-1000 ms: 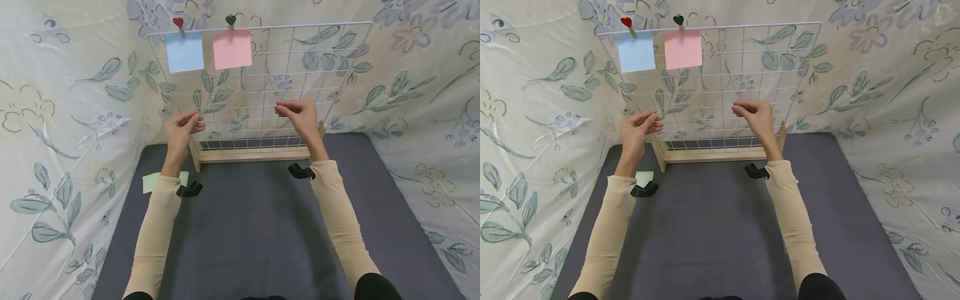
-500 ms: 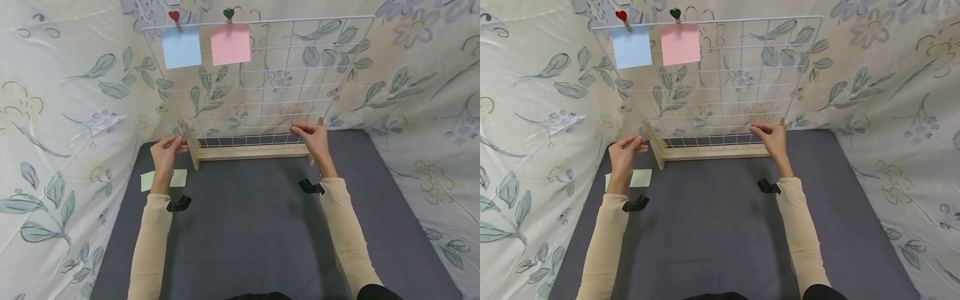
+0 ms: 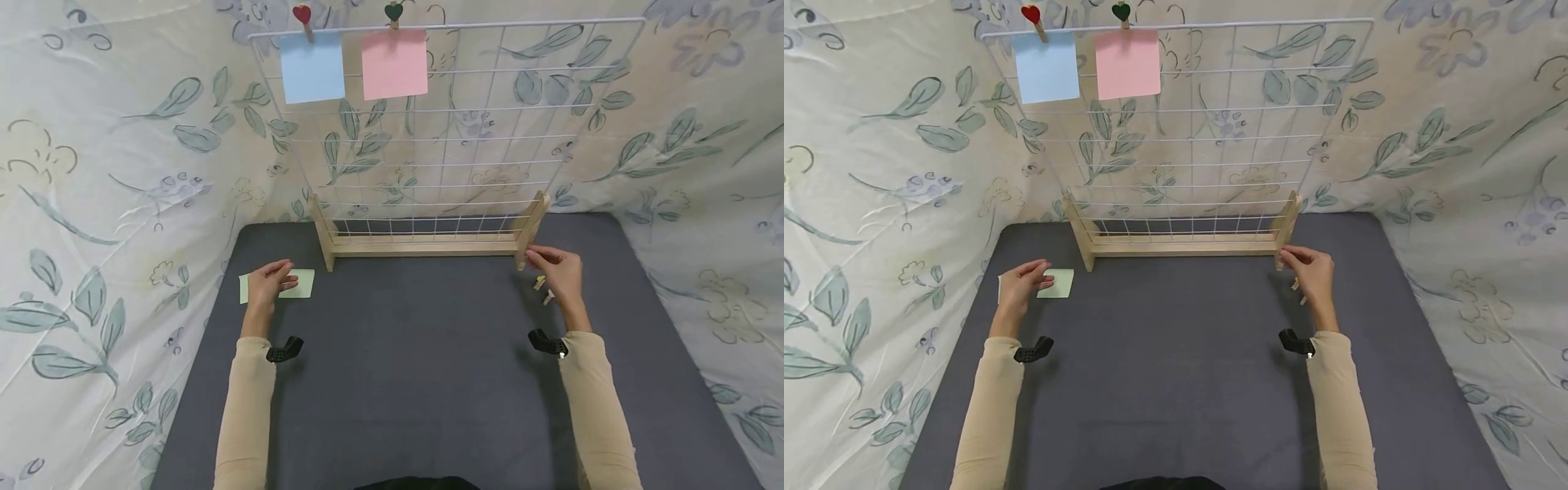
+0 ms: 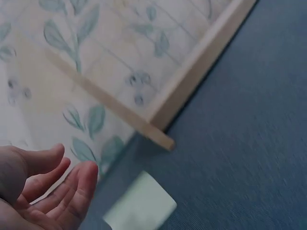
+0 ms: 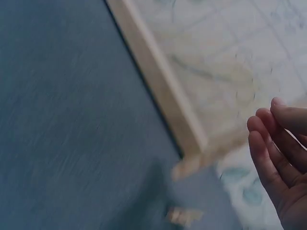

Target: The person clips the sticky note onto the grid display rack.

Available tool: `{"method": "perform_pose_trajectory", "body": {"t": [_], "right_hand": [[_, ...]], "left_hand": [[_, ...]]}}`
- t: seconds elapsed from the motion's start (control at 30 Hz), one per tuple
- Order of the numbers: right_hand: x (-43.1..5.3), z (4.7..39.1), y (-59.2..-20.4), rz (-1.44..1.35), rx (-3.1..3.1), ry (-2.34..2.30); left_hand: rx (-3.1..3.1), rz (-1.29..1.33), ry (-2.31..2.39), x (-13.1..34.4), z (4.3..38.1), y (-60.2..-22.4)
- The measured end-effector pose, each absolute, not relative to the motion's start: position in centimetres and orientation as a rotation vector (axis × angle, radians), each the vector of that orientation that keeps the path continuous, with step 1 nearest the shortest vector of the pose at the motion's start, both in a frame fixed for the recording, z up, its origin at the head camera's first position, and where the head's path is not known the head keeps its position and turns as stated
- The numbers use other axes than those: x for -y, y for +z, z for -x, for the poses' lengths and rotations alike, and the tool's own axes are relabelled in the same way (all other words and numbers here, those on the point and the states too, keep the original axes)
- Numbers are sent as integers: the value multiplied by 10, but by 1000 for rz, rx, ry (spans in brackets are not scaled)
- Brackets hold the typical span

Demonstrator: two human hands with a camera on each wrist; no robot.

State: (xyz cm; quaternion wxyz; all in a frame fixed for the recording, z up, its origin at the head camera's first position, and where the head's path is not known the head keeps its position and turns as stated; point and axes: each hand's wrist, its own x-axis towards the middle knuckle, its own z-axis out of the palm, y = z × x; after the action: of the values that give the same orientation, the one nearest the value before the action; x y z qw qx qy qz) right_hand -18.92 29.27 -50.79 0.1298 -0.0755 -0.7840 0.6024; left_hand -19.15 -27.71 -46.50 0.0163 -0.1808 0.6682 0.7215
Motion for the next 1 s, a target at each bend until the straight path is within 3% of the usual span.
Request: {"method": "perform_pose_trajectory", "body": {"t": [0.13,0.2,0.33,0.53,1.0], "right_hand": [[-314,175,-527,403,2298,1621],[-306,155,-507,596,2384,1415],[-320,139,-516,766,2459,1333],[-324,126,-534,807,2607,1181],[-307,134,-537,933,2710,1079]], "left_hand": [[-2111,587,2201,290,191,-493],[-2116,606,2186,295,189,-500],[-2143,644,2158,300,186,-509],[-2213,697,2156,300,193,-521],[-2411,762,1971,297,218,-539]]}}
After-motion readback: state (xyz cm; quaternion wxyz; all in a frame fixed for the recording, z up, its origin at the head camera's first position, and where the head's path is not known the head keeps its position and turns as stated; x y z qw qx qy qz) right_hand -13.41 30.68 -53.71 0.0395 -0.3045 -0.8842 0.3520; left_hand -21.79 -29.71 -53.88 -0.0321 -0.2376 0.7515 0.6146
